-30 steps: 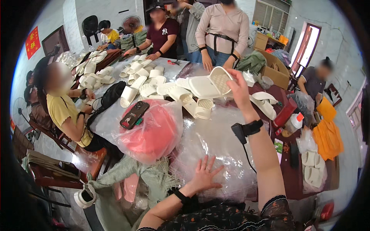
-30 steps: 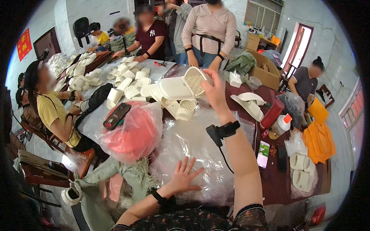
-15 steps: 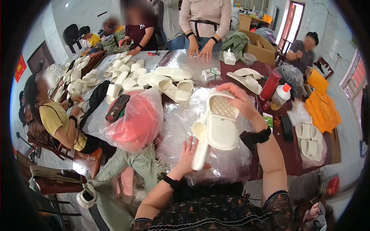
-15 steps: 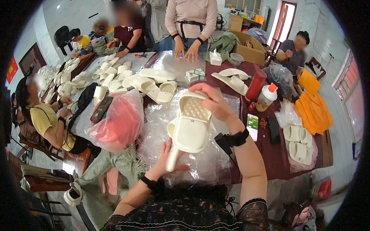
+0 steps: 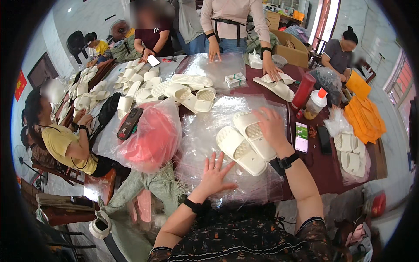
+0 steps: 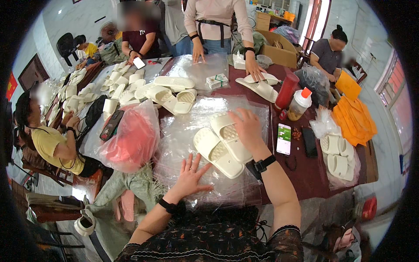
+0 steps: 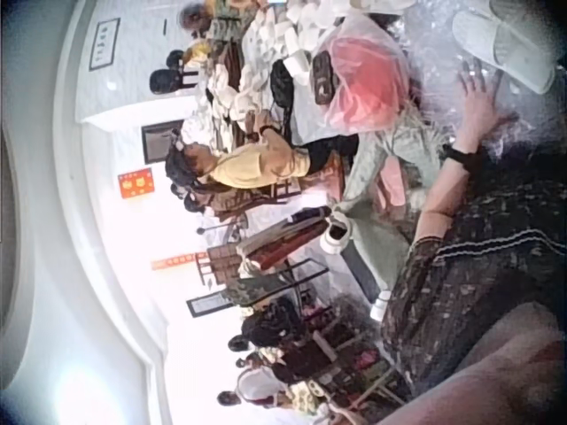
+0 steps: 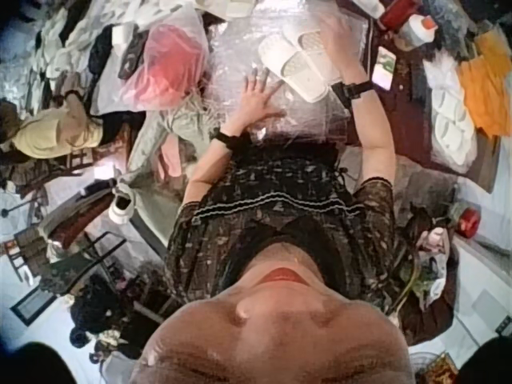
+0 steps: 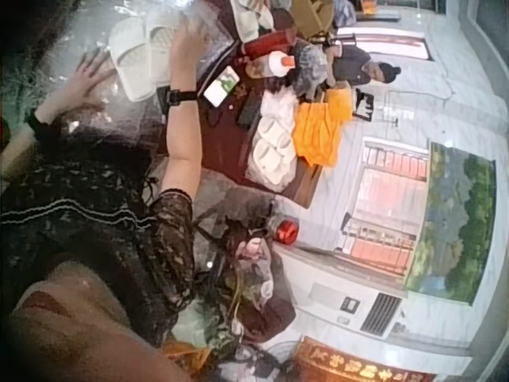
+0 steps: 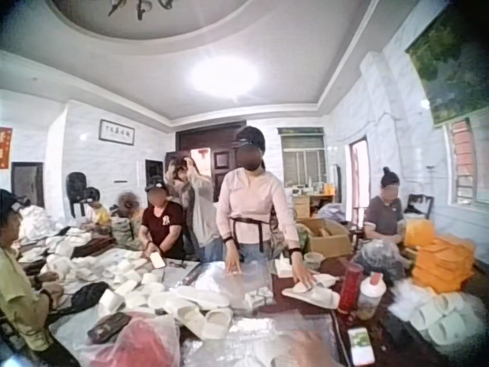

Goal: The recorder is packing pairs of white sandals into individual plastic bags within a shoe factory setting.

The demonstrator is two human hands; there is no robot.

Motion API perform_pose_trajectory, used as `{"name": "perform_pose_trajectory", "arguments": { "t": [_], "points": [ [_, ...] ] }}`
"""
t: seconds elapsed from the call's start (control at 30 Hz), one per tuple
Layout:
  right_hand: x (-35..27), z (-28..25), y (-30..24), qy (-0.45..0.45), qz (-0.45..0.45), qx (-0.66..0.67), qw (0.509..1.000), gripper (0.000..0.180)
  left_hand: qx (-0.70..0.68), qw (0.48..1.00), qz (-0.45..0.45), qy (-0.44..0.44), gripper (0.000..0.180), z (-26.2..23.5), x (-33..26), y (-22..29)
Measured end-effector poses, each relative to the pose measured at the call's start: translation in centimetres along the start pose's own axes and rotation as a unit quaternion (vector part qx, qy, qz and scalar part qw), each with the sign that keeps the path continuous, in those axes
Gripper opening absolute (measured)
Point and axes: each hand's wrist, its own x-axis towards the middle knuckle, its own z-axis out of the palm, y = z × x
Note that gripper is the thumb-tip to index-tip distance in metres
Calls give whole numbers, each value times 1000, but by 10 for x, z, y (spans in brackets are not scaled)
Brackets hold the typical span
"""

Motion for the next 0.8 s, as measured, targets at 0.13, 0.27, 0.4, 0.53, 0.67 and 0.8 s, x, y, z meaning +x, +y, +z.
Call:
{"name": "perform_pose_trajectory", "arguments": {
  "t": [0.13,0.27,0.4,0.53,0.67,0.8],
  "points": [
    [-3,-17,-16,-91,250,94,959,34,2,1000,-7,-2,95,-2,-1,-1],
    [-15,-15,-41,-238,281,180,912,41,8,1000,-9,-4,95,-4,0,-1],
    [-37,28,-48,-141,188,41,971,40,11,1000,-10,10,93,-9,0,1],
    [-40,57,-45,-67,165,27,984,33,13,1000,-8,1,96,-3,0,3],
    [-36,57,-40,-68,197,84,974,25,13,1000,-18,-13,97,-6,-2,3],
    [-28,32,-39,34,251,129,959,26,2,1000,-19,-19,94,-9,-3,3]
  ]
}}
